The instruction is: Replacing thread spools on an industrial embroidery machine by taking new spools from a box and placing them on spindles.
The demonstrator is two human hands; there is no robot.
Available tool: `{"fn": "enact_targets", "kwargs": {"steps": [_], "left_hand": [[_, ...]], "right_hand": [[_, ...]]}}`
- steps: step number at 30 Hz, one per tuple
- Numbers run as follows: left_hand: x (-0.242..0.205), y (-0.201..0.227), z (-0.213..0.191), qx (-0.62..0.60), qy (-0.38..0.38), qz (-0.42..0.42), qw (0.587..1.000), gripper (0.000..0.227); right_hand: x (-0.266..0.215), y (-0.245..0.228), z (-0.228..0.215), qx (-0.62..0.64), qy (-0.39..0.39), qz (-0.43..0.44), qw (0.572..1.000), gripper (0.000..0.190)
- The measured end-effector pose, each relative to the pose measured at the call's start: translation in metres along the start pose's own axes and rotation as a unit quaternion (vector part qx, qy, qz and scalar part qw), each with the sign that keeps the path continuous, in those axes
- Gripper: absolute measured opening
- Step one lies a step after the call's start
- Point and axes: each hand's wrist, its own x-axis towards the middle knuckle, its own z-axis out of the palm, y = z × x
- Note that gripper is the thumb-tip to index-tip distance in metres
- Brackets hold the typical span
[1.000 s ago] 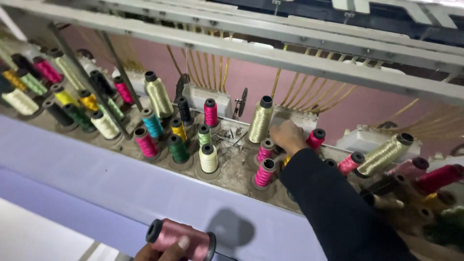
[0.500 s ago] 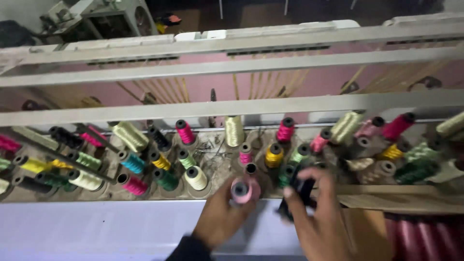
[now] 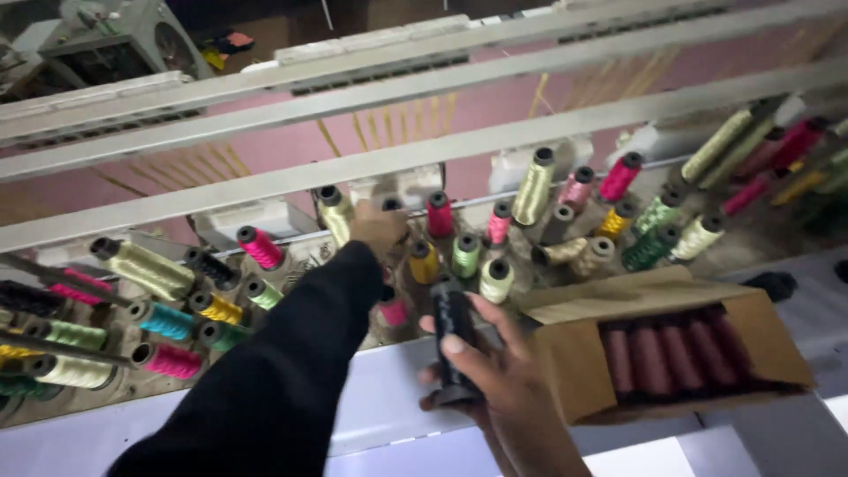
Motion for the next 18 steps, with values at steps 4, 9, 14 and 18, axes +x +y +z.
{"fn": "enact_targets", "kwargs": {"steps": [4,9,14,18], "left_hand": [[-0.045,0.029,-0.042,0.169,-0.126,-0.099,0.973,0.045],[-0.107,0.007,-0.093,0.163,-0.180,0.051,0.969,0.025],[-0.162,0.056,-0.127,0.112,-0.097,-0.065,0.987,0.025],[-0.190,0.037,-0.148,-0.012,-0.075,-0.083,0.994,0.032]], "right_hand": [[-0.007,-0.005,0.004,0.002,0.006,0.069,0.998,0.066],[-0.010,0.012,0.009,0.036,0.030,0.097,0.994,0.048],[0.000,0.038,0.006,0.100,0.064,0.095,0.988,0.040],[-0.005,0.046,0.010,0.079,0.079,0.159,0.981,0.036]]}}
